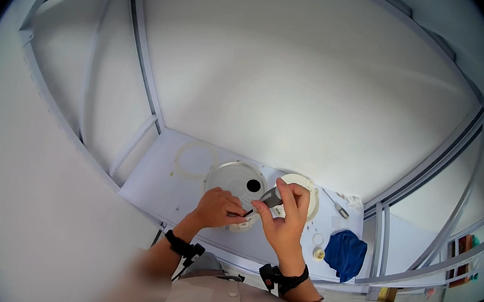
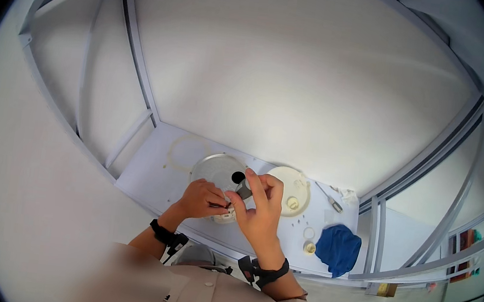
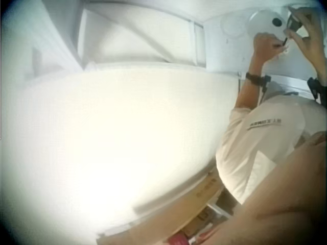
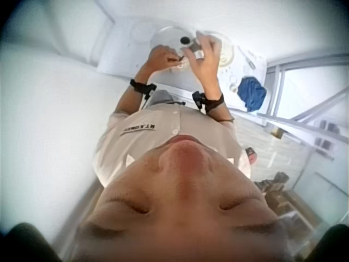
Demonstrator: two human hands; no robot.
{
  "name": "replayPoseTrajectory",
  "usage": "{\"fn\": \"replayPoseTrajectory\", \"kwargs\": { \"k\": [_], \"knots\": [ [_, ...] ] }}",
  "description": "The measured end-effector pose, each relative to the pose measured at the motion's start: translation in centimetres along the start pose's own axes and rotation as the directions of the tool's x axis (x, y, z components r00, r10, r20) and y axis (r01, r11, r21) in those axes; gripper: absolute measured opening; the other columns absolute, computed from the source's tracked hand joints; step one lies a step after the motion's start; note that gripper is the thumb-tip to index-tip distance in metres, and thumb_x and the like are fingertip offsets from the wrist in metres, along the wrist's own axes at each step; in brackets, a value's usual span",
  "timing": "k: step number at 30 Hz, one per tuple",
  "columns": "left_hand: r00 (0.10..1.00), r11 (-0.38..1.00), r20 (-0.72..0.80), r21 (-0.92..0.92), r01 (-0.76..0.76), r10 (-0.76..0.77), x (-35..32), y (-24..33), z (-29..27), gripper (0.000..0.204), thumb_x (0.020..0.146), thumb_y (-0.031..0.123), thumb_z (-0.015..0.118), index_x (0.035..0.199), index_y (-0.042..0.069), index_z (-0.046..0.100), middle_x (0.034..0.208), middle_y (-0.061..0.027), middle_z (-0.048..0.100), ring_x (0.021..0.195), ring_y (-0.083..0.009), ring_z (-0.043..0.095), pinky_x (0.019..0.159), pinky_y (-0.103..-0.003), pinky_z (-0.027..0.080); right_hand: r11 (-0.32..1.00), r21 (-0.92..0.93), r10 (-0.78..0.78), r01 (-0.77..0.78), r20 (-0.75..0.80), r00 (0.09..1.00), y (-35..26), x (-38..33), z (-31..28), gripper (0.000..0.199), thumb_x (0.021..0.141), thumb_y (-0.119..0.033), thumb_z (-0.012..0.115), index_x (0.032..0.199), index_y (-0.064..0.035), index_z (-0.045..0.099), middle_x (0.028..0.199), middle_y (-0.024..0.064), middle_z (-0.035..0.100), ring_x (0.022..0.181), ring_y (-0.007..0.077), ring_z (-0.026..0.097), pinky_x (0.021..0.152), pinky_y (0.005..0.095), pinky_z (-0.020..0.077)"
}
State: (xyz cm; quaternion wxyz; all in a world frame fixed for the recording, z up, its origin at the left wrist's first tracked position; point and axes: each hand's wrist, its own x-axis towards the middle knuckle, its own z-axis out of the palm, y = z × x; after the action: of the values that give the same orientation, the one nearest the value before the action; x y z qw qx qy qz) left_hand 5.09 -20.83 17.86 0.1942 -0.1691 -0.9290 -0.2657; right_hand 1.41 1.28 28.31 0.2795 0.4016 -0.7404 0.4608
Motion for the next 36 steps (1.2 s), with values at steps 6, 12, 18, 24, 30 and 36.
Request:
{"fn": "replayPoseTrajectory", "kwargs": {
  "k": [6, 12, 18, 24, 30, 36],
  "knots": [
    [1.0, 0.998, -0.006, -0.054, -0.011, 0.011, 0.4, 0.4, -0.4, 0.014, 0.079, 0.036, 0.088, 0.081, 0.024, 0.082, 0.086, 0.0117, 0.076, 0.081, -0.0156, 0.069, 0.079, -0.035, 0.049, 0.959, 0.258, 0.14, -0.12, -0.058, 0.989, 1.1, -1.3, 1.4, 0.073, 0.089, -0.001, 0.08, 0.155, 0.0031, 0.049, 0.127, 0.0244, 0.066, 0.114, 0.0375, 0.068, 0.095, 0.0444, 0.0576],
    [0.999, 0.999, -0.034, -0.053, -0.008, 0.006, 0.0, 0.1, -0.1, 0.009, 0.077, 0.03, 0.087, 0.08, 0.023, 0.082, 0.086, 0.0112, 0.076, 0.079, -0.0167, 0.071, 0.078, -0.036, 0.05, 0.978, 0.206, -0.051, 0.04, 0.05, 0.997, 0.8, 0.3, 0.3, 0.069, 0.086, 0.004, 0.078, 0.151, 0.0005, 0.054, 0.138, 0.0248, 0.064, 0.119, 0.0336, 0.069, 0.099, 0.0407, 0.0553],
    [0.998, 0.998, -0.057, -0.061, -0.022, 0.019, 0.4, 0.5, -0.1, 0.007, 0.075, 0.028, 0.086, 0.078, 0.023, 0.081, 0.085, 0.0108, 0.076, 0.079, -0.0169, 0.071, 0.076, -0.036, 0.05, 0.998, 0.056, 0.015, -0.008, -0.121, 0.993, 0.4, 0.1, 0.4, 0.066, 0.082, -0.005, 0.09, 0.142, -0.0003, 0.064, 0.123, 0.0198, 0.064, 0.108, 0.0317, 0.067, 0.091, 0.0397, 0.0552],
    [0.996, 0.997, -0.083, -0.071, -0.03, 0.024, 0.6, 0.4, -0.1, 0.009, 0.072, 0.026, 0.087, 0.073, 0.022, 0.079, 0.077, 0.0084, 0.074, 0.072, -0.0188, 0.07, 0.07, -0.036, 0.05, 0.979, 0.205, 0.039, -0.016, -0.109, 0.993, 1.0, 0.0, 0.9, 0.059, 0.087, 0.0, 0.082, 0.142, 0.0017, 0.063, 0.126, 0.0232, 0.069, 0.11, 0.034, 0.07, 0.093, 0.0392, 0.0567],
    [0.995, 0.997, -0.098, -0.075, -0.027, 0.019, 0.8, 0.5, -0.1, 0.011, 0.071, 0.026, 0.088, 0.072, 0.021, 0.078, 0.075, 0.0071, 0.074, 0.069, -0.02, 0.069, 0.068, -0.036, 0.05, 0.955, 0.296, 0.032, -0.017, -0.047, 0.998, 1.2, 0.3, 0.5, 0.061, 0.084, -0.001, 0.081, 0.142, 0.0029, 0.062, 0.129, 0.025, 0.07, 0.112, 0.0353, 0.071, 0.095, 0.0401, 0.057],
    [0.999, 0.997, -0.022, -0.069, 0.031, -0.033, 0.7, 0.3, -0.2, 0.008, 0.074, 0.028, 0.086, 0.074, 0.021, 0.081, 0.076, 0.0089, 0.074, 0.072, -0.0174, 0.069, 0.073, -0.036, 0.047, 0.994, 0.11, 0.011, -0.001, -0.088, 0.996, 0.6, 1.0, 0.3, 0.056, 0.081, -0.005, 0.089, 0.133, 0.0016, 0.069, 0.123, 0.0183, 0.067, 0.106, 0.0299, 0.068, 0.085, 0.0364, 0.0569]
  ]
}}
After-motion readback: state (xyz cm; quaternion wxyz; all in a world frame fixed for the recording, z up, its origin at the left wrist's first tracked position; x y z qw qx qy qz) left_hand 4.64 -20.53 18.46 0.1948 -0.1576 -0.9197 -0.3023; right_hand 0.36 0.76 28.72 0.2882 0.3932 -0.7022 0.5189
